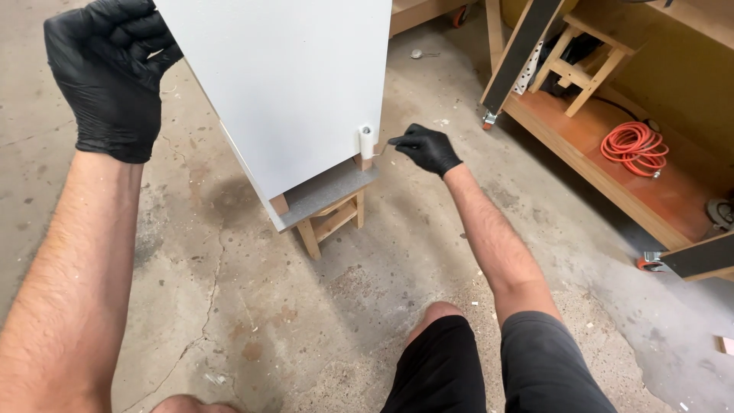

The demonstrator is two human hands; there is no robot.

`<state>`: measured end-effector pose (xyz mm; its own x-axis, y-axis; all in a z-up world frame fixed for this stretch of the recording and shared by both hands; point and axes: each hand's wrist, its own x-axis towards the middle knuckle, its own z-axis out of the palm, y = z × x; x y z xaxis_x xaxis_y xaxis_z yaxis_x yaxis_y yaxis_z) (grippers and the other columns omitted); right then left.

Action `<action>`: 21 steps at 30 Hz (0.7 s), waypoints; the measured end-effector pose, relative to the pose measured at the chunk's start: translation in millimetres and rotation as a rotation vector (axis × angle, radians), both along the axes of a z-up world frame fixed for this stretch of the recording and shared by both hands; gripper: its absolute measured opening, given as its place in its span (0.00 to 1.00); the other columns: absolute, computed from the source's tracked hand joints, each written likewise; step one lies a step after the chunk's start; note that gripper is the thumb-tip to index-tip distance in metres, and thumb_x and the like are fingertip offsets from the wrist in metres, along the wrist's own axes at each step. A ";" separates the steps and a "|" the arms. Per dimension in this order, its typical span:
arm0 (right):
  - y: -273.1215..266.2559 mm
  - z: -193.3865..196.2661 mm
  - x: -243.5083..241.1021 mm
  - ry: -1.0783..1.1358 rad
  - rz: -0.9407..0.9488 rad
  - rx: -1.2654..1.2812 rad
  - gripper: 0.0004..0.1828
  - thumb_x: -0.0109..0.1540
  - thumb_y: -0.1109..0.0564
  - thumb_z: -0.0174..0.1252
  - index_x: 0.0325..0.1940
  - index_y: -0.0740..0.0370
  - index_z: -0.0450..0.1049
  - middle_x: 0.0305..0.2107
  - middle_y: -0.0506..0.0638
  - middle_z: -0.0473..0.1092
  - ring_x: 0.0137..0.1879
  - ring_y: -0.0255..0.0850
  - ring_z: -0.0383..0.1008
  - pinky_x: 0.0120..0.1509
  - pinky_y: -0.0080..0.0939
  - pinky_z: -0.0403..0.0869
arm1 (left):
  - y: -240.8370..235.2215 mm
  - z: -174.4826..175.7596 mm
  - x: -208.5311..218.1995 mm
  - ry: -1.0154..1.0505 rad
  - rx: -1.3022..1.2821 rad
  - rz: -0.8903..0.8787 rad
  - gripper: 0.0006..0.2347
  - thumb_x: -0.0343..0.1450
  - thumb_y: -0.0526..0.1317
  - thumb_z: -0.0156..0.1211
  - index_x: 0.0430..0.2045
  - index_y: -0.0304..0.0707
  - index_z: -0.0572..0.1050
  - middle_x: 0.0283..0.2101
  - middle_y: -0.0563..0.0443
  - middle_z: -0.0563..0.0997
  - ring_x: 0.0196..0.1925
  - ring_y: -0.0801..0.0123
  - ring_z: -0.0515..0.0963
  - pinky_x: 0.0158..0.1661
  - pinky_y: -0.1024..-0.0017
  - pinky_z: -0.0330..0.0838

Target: Paint a wooden cabinet using a small roller and refill paint from a bottle into a tray

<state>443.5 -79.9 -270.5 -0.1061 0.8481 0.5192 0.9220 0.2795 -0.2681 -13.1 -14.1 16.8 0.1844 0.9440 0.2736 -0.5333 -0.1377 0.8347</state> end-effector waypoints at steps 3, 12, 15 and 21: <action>-20.9 4.9 8.5 0.075 -0.096 -0.050 0.14 0.66 0.50 0.65 0.55 0.34 0.82 0.36 0.36 0.71 0.40 0.36 0.73 0.40 0.37 0.68 | 7.6 -6.5 -4.6 -0.040 0.003 -0.047 0.09 0.58 0.48 0.53 0.21 0.46 0.75 0.31 0.55 0.80 0.36 0.67 0.81 0.42 0.69 0.75; -32.7 -100.9 -112.3 1.036 -0.159 0.216 0.12 0.67 0.58 0.60 0.56 0.55 0.80 0.39 0.46 0.74 0.35 0.34 0.69 0.35 0.32 0.71 | -7.0 2.7 0.0 0.037 -0.001 0.016 0.17 0.56 0.52 0.50 0.27 0.44 0.82 0.37 0.51 0.87 0.39 0.68 0.87 0.43 0.73 0.79; -9.4 -104.7 -138.2 1.101 -0.199 0.340 0.12 0.67 0.59 0.60 0.55 0.57 0.81 0.38 0.47 0.75 0.32 0.34 0.69 0.32 0.33 0.70 | -6.6 1.7 -0.3 0.034 -0.010 0.023 0.17 0.56 0.51 0.52 0.27 0.43 0.81 0.35 0.51 0.87 0.39 0.67 0.87 0.43 0.73 0.79; 16.0 -8.9 -130.1 1.175 -0.148 0.391 0.15 0.67 0.57 0.59 0.58 0.57 0.78 0.47 0.49 0.76 0.48 0.37 0.74 0.51 0.36 0.75 | -5.3 -0.5 -0.4 0.035 -0.016 0.033 0.18 0.57 0.52 0.51 0.27 0.42 0.81 0.31 0.51 0.82 0.36 0.69 0.83 0.43 0.72 0.78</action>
<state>313.4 -64.0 -279.4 0.6760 0.5799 0.4546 0.2101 0.4397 -0.8732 -13.5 -19.5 16.3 0.1624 0.9539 0.2523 -0.4993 -0.1411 0.8549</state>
